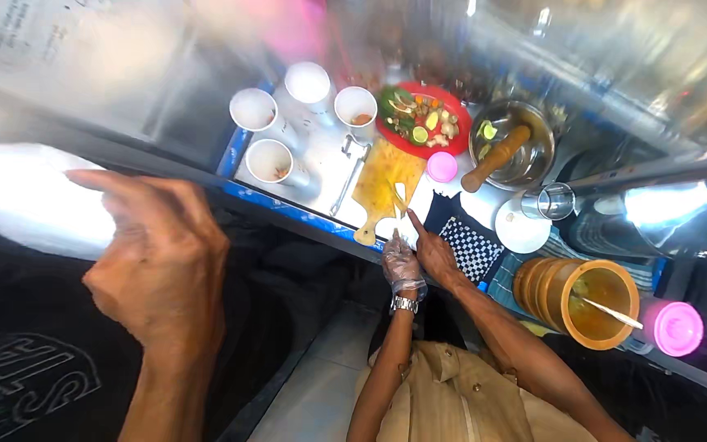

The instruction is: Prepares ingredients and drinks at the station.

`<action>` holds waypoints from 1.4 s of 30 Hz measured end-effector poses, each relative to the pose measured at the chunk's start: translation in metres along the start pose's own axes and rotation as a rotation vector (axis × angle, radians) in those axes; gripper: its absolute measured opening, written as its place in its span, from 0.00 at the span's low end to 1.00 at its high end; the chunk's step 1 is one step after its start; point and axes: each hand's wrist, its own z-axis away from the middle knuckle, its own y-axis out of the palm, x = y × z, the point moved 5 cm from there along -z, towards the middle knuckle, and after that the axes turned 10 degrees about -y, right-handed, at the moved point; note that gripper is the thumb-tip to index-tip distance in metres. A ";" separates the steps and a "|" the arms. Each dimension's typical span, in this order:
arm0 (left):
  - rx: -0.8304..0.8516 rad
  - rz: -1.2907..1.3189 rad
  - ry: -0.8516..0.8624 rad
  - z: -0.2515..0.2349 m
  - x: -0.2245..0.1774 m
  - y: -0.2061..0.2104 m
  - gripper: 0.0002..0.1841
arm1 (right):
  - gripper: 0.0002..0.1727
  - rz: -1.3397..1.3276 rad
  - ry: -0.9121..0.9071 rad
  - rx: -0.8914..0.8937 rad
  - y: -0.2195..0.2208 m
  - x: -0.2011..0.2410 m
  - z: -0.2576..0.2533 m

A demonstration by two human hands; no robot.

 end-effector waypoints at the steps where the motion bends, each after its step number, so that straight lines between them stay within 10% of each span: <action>1: -0.003 0.023 0.002 0.001 0.000 -0.002 0.22 | 0.42 -0.028 -0.013 0.000 -0.003 0.001 -0.001; 42: 0.017 0.118 -0.070 -0.020 -0.018 -0.027 0.20 | 0.40 -0.117 -0.092 0.090 -0.017 0.006 -0.004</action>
